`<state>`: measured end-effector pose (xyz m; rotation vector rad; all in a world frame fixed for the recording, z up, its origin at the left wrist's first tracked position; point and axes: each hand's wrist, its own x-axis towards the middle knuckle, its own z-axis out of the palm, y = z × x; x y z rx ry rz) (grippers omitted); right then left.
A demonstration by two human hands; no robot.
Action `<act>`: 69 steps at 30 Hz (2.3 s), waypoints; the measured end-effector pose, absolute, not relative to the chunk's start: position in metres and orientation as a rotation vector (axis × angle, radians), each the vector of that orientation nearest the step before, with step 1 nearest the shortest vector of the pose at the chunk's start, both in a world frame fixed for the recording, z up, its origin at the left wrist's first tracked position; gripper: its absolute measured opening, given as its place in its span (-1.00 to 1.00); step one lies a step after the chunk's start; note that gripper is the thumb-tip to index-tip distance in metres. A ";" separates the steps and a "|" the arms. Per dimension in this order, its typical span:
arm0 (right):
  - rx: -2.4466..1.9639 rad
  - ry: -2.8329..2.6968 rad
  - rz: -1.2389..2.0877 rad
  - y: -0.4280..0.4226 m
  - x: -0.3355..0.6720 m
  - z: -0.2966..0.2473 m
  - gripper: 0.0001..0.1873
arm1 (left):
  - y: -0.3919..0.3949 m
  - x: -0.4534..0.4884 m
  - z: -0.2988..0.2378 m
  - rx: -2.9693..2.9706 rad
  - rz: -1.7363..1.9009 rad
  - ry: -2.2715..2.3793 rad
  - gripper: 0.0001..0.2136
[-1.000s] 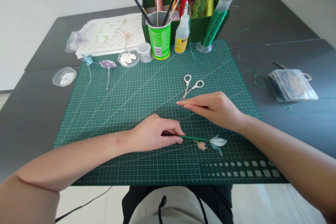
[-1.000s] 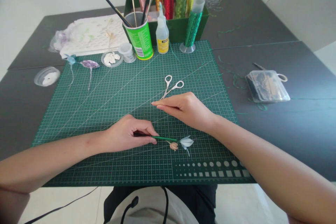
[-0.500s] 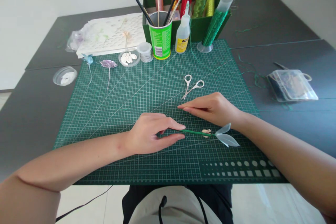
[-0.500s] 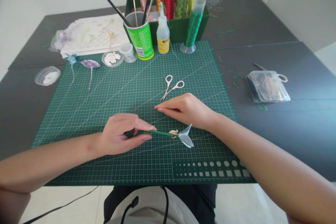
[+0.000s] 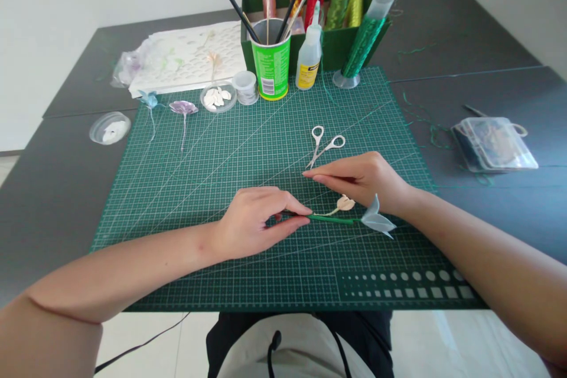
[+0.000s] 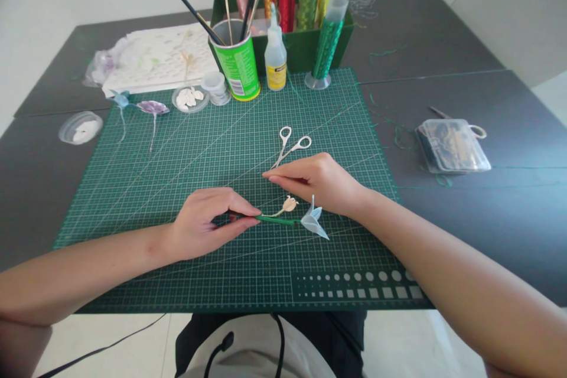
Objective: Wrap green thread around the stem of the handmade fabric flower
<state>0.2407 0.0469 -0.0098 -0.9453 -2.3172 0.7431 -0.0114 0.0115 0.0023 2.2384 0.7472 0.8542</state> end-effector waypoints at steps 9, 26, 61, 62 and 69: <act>-0.923 -2.311 0.750 0.048 0.240 -0.014 -0.72 | 0.014 -0.009 0.003 2.191 0.847 0.735 -0.97; -0.851 -2.495 0.740 0.041 0.238 -0.005 -0.74 | 0.026 -0.012 -0.010 1.679 0.993 1.115 -0.92; -1.262 -1.973 0.956 0.033 0.231 0.024 -0.78 | 0.013 -0.012 -0.006 2.340 0.510 0.709 -0.97; -1.278 -1.976 0.951 0.034 0.231 0.021 -0.78 | 0.013 -0.012 -0.005 2.336 0.513 0.716 -0.97; -1.326 -1.996 0.878 0.039 0.233 0.012 -0.78 | 0.015 -0.011 -0.004 2.277 0.507 0.767 -0.96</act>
